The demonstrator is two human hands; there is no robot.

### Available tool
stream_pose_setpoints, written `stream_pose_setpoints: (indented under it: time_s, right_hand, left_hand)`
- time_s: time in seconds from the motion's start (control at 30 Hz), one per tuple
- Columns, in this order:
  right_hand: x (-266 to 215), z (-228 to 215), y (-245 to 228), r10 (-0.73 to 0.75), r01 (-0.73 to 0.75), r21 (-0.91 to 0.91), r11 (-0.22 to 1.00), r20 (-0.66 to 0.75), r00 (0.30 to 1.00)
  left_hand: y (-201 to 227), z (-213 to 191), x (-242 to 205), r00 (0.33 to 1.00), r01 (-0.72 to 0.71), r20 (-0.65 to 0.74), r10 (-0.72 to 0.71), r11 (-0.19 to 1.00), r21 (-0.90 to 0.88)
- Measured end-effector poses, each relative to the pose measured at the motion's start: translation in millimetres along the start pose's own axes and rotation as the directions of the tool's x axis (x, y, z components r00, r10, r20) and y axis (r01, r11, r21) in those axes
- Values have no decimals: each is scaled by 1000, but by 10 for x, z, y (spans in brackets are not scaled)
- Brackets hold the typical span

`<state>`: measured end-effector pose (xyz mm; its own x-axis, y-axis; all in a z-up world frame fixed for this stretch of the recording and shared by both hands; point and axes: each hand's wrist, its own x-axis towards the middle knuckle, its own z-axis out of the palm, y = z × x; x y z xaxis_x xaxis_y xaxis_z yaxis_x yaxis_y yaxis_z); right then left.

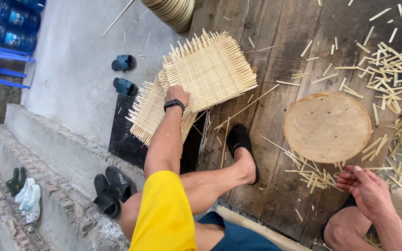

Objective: Weaving and trimming bamboo strips to create small circular baskets.

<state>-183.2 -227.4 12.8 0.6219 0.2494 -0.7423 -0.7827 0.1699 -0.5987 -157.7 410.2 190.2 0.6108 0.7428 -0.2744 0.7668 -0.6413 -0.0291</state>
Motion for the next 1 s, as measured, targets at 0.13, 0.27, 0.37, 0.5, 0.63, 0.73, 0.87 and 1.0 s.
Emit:
stream_pose_setpoints:
  time_s: [0.13,0.27,0.37,0.5,0.63,0.73,0.87,1.0]
  right_hand:
    - [22,-10,-11,-8,8,21,1000,3,1000]
    - [64,-48,12,0,0,42,999,17,1000]
    - [39,32,-69,21,-21,25,999,-9,1000]
    - [240,-153,14,-44,42,80,996,28,999]
    - [117,-178,-493,-304,282,224,933,71,950]
    - [-301,88,-1222,-373,270,403,874,204,905]
    - [-160,133,-1478,-236,226,77,971,157,959]
    - [194,127,-1225,-173,156,-211,965,-66,983]
  left_hand:
    - [73,-132,-19,988,134,-80,-131,991,28]
    - [111,-303,39,885,215,-369,-284,952,-217]
    - [112,-540,309,855,-193,-476,-204,728,-658]
    - [670,-1178,-167,932,-350,-346,-110,-10,-937]
    - [1364,-902,-696,927,-254,-255,275,-43,-966]
    - [1875,-42,-1210,865,-89,10,501,173,-981]
    - [2042,1197,-1636,830,-57,226,510,479,-876]
    - [1950,1635,-1667,830,176,367,421,426,-887]
